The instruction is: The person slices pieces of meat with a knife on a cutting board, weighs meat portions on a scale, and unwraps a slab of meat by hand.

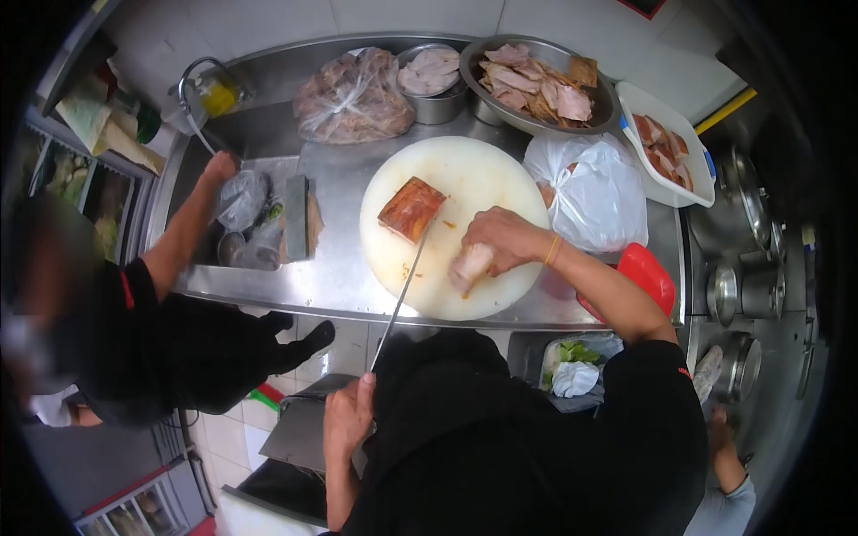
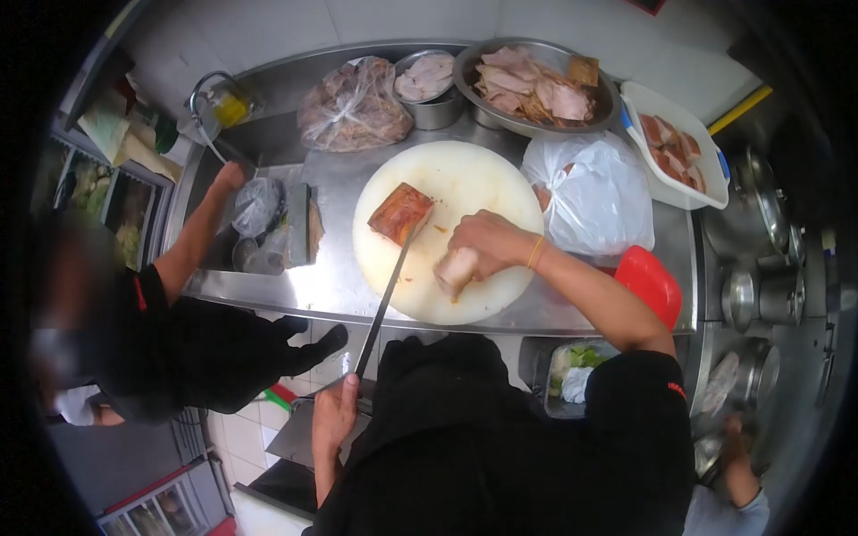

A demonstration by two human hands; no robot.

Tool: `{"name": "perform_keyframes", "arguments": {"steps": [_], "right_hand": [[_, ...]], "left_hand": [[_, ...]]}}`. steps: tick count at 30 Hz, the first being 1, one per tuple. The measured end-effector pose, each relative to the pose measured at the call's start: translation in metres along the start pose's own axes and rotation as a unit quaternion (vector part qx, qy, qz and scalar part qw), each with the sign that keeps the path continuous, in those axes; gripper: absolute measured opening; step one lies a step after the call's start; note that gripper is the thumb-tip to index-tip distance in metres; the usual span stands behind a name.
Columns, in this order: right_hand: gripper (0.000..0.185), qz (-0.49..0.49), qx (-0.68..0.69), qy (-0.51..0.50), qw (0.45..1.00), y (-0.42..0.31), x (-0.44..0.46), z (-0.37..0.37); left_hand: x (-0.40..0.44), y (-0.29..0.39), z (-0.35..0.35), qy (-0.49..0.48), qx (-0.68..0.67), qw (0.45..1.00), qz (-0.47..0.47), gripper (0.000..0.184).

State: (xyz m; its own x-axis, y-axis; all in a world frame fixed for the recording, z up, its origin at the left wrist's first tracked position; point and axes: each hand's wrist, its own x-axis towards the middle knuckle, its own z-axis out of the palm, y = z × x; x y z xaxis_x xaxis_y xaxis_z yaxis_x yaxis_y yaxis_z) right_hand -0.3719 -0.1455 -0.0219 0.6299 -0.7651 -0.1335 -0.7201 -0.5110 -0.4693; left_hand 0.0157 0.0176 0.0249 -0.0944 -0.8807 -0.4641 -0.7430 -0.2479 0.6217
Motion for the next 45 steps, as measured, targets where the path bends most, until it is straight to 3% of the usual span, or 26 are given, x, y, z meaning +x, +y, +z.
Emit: {"name": "perform_keyframes", "arguments": {"steps": [2, 5, 9, 12, 15, 21, 24, 30, 37, 41, 43, 45], "right_hand": [[0.04, 0.142, 0.096, -0.029, 0.985, -0.002, -0.005, -0.013], [0.039, 0.25, 0.184, -0.014, 0.951, 0.02, -0.016, -0.01], [0.046, 0.335, 0.311, -0.034, 0.889, 0.031, -0.03, -0.002], [0.06, 0.314, 0.437, 0.008, 0.843, 0.032, -0.043, 0.012], [0.072, 0.259, 0.427, 0.08, 0.863, 0.038, -0.058, 0.027], [0.075, 0.314, 0.359, 0.223, 0.85, 0.013, -0.07, 0.054], [0.067, 0.374, 0.301, 0.277, 0.832, -0.002, -0.066, 0.064], [0.039, 0.39, 0.16, 0.34, 0.841, -0.027, -0.094, 0.074], [0.025, 0.524, 0.17, 0.273, 0.789, -0.093, -0.22, 0.103], [0.023, 0.627, 0.034, 0.307, 0.715, -0.084, -0.33, 0.181], [0.03, 0.698, 0.002, 0.226, 0.68, -0.07, -0.377, 0.208], [0.032, 0.703, -0.046, 0.228, 0.672, -0.075, -0.387, 0.22]], "left_hand": [[0.001, -0.002, -0.005, 0.003, 0.006, 1.0, -0.003, 0.062], [0.004, -0.012, -0.005, 0.01, 0.016, 1.0, -0.011, 0.062], [0.006, -0.025, -0.002, 0.017, -0.002, 1.0, -0.005, 0.063], [0.005, -0.025, -0.001, 0.001, -0.012, 1.0, -0.009, 0.063], [0.005, -0.021, 0.0, -0.017, -0.024, 1.0, -0.01, 0.065], [0.014, -0.025, 0.002, -0.06, -0.016, 0.998, -0.008, 0.067], [0.021, -0.029, 0.006, -0.057, 0.003, 0.998, 0.013, 0.067], [0.026, -0.028, 0.008, -0.074, 0.019, 0.997, 0.018, 0.069], [0.041, -0.036, 0.008, -0.082, -0.027, 0.996, 0.014, 0.068], [0.045, -0.026, 0.006, -0.095, -0.038, 0.995, 0.019, 0.07], [0.052, -0.024, 0.0, -0.099, -0.022, 0.994, 0.037, 0.07], [0.06, -0.03, -0.001, -0.094, 0.017, 0.994, 0.057, 0.069]]}}
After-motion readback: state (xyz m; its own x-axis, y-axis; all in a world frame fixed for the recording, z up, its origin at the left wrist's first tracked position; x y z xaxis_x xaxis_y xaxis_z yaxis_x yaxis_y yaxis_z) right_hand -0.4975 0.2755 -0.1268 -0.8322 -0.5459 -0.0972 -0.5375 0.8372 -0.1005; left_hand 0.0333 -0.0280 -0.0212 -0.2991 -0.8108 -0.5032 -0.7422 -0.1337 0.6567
